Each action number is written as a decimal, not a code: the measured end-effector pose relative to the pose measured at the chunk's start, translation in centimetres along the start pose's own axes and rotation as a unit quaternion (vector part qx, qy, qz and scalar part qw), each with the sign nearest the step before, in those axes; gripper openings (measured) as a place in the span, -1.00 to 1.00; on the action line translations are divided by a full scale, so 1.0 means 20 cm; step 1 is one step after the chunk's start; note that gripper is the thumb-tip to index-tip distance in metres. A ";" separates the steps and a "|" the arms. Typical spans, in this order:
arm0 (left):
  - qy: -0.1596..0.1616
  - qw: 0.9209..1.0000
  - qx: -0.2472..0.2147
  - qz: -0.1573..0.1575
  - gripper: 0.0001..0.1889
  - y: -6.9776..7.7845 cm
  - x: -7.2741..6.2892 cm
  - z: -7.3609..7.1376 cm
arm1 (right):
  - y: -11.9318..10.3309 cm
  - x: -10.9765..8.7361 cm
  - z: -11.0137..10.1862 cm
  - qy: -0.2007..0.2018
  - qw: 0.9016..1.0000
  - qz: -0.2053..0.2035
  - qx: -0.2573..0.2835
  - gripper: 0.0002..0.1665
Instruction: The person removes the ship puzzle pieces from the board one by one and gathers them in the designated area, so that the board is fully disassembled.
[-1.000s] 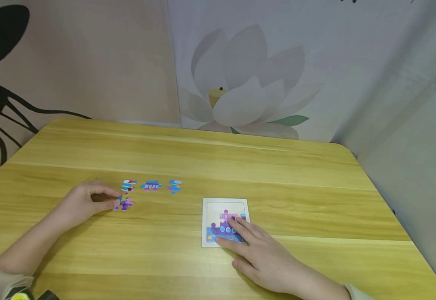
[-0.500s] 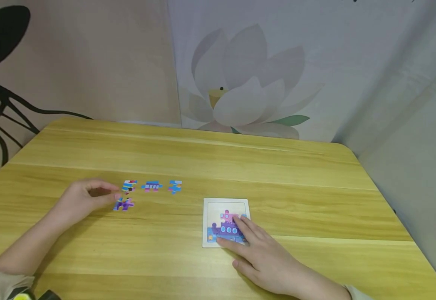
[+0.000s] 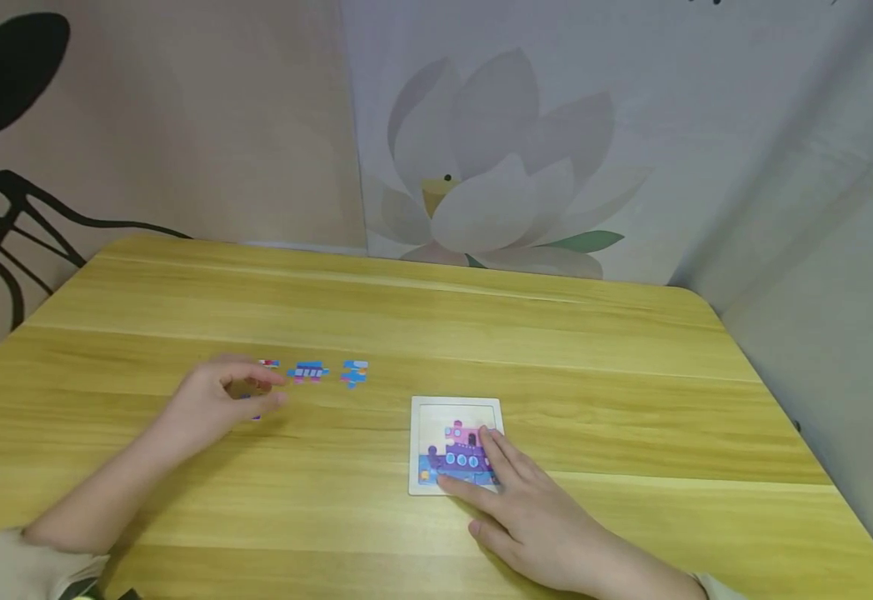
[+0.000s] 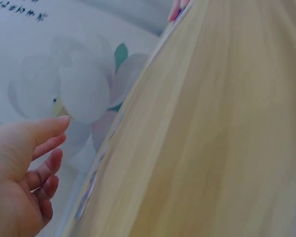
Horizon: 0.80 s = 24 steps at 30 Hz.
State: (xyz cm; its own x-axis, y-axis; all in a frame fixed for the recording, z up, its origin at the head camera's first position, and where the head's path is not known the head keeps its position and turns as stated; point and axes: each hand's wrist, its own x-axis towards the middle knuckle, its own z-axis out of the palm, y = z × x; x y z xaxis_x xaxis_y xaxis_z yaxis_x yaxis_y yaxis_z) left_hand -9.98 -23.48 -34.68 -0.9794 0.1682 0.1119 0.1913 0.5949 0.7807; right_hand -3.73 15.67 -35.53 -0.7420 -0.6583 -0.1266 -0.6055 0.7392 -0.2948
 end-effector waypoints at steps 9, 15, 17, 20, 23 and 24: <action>-0.024 0.999 -0.025 0.032 -0.77 0.06 0.05 0.15 | 0.00 0.00 0.00 0.004 1.000 -0.004 -0.010 -0.43; -0.049 0.998 -0.036 0.035 -0.79 0.10 0.08 0.24 | 0.00 0.00 0.00 0.005 1.000 -0.007 -0.015 -0.43; -0.057 0.997 -0.033 0.041 -0.79 0.11 0.09 0.27 | 0.00 0.00 0.00 0.006 1.000 -0.007 -0.017 -0.43; -0.069 0.996 -0.033 0.047 -0.79 0.13 0.11 0.31 | 0.00 0.01 -0.01 0.006 1.000 -0.006 -0.018 -0.43; -0.078 0.995 -0.038 0.055 -0.79 0.15 0.13 0.35 | 0.00 0.01 -0.01 0.006 1.000 -0.005 -0.017 -0.43; -0.080 0.994 -0.038 0.058 -0.79 0.16 0.14 0.37 | 0.00 0.01 -0.01 0.006 1.000 -0.005 -0.016 -0.43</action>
State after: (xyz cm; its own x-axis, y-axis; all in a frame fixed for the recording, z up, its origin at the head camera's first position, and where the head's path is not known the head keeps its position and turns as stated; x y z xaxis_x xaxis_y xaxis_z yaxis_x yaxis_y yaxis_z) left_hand -11.67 -15.38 -36.45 -0.9272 0.3582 0.1098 0.2909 0.5037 0.8134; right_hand -3.88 15.59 -35.38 -0.7391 -0.6641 -0.1130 -0.6216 0.7370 -0.2656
